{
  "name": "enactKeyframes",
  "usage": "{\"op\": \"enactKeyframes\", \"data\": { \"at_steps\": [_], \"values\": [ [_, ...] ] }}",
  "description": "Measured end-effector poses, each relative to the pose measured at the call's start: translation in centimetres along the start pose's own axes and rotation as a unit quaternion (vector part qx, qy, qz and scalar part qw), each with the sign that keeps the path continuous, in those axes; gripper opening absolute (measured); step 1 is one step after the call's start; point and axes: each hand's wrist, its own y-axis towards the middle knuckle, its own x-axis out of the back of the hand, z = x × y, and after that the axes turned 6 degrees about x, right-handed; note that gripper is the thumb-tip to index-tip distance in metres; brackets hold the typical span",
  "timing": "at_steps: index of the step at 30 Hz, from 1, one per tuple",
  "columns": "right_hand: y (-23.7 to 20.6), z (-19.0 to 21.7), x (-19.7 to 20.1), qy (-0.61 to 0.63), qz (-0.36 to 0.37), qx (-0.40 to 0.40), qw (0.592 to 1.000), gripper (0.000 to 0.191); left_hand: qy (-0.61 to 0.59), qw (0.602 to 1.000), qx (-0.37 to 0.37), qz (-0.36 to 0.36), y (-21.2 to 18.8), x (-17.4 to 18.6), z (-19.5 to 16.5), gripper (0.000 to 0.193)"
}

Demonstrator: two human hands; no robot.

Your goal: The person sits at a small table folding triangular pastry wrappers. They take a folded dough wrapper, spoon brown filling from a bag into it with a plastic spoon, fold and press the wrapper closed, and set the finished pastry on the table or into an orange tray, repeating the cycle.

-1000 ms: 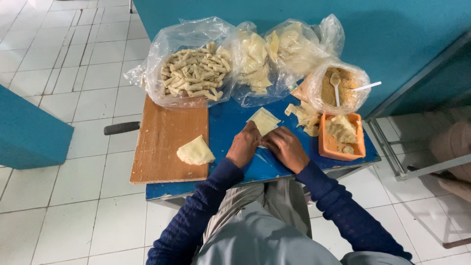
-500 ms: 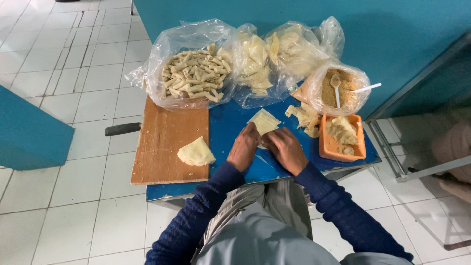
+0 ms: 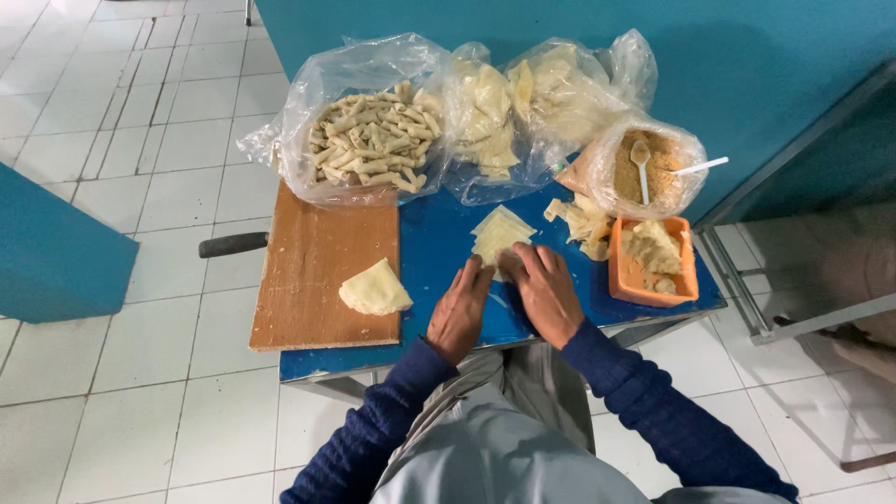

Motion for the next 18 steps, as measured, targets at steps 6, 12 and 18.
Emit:
{"op": "enactKeyframes", "data": {
  "at_steps": [6, 12, 18],
  "values": [
    [1.7, -0.7, -1.2, -0.035, 0.014, -0.002, 0.999, 0.059, 0.060, 0.998, -0.001, 0.034, -0.1, -0.2, 0.5, 0.037],
    [3.3, -3.5, -2.6, 0.084, 0.016, -0.021, 0.996, 0.067, 0.073, 0.996, -0.049, 0.018, 0.1, -0.4, 0.7, 0.026],
    [3.9, -4.1, -1.9, 0.216, -0.023, -0.009, 0.976, 0.060, 0.093, 0.993, -0.069, -0.001, 0.3, -0.2, 0.4, 0.029]
  ]
}}
